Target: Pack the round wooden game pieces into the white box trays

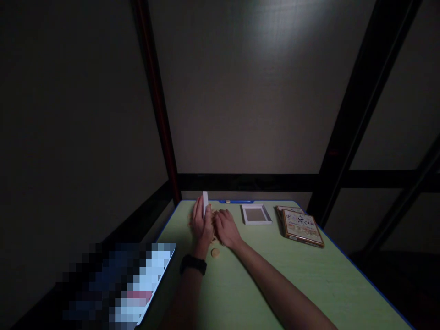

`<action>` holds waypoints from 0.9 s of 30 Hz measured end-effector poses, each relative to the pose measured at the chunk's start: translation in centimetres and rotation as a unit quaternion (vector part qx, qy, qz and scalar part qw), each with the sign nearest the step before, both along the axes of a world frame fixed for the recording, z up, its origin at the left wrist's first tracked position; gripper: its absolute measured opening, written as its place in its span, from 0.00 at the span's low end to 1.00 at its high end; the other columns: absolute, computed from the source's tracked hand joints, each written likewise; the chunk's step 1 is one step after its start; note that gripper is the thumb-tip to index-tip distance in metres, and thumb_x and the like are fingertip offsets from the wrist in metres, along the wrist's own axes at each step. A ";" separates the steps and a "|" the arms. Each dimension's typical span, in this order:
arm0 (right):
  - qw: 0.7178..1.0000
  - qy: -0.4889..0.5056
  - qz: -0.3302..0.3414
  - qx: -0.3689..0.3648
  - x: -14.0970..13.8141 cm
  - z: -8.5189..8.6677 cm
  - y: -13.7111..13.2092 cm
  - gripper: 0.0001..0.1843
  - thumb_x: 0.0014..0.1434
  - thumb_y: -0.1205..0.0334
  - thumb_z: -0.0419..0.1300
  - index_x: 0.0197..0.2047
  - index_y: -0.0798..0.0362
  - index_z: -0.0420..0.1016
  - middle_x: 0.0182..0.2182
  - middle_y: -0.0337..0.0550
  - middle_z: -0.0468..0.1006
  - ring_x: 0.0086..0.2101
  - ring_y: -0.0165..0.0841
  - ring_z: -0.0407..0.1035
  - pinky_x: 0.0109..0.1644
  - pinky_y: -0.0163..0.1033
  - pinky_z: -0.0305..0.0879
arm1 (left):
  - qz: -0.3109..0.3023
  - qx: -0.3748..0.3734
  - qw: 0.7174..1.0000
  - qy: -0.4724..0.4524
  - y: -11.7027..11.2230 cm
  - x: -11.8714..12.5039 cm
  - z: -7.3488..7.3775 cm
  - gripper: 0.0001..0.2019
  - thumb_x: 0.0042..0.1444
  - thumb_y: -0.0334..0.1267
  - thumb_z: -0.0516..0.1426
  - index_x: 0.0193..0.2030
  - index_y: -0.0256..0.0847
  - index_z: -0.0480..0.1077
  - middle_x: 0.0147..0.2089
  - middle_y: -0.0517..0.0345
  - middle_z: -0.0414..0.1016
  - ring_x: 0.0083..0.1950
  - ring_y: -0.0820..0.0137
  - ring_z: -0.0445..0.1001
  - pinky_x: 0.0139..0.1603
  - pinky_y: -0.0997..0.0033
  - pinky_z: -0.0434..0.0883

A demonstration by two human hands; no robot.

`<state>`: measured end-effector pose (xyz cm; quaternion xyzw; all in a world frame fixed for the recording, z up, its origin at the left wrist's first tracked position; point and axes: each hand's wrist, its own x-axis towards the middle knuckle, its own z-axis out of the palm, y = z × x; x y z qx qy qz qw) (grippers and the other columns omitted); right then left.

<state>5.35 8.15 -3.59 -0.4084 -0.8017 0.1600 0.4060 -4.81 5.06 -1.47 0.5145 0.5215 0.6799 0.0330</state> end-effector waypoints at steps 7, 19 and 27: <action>0.998 -0.051 0.036 0.002 2.6 -1.0 -2.8 0.25 0.71 0.55 0.42 0.61 0.56 0.70 0.62 0.57 0.69 0.65 0.45 0.56 0.70 0.56 0.50 | -0.007 0.007 1.000 -0.011 -0.1 0.0 0.0 0.26 0.67 0.50 0.48 0.67 0.42 0.64 0.69 0.48 0.64 0.69 0.61 0.62 0.72 0.61 0.57; 0.984 -0.163 0.067 0.007 2.8 -0.7 -6.2 0.33 0.64 0.39 0.55 0.68 0.42 0.64 0.72 0.52 0.52 0.70 0.61 0.37 0.67 0.72 0.34 | -0.073 0.045 0.983 -0.160 -1.1 -2.6 2.1 0.29 0.68 0.53 0.46 0.67 0.37 0.63 0.71 0.46 0.61 0.72 0.62 0.59 0.73 0.63 0.55; 0.980 -0.190 0.043 0.031 0.7 0.9 -4.2 0.28 0.69 0.46 0.50 0.67 0.47 0.67 0.69 0.54 0.61 0.68 0.57 0.47 0.68 0.67 0.42 | -0.045 0.043 0.978 -0.197 -1.8 -3.5 1.9 0.31 0.65 0.53 0.48 0.67 0.34 0.62 0.71 0.42 0.60 0.72 0.56 0.58 0.72 0.57 0.56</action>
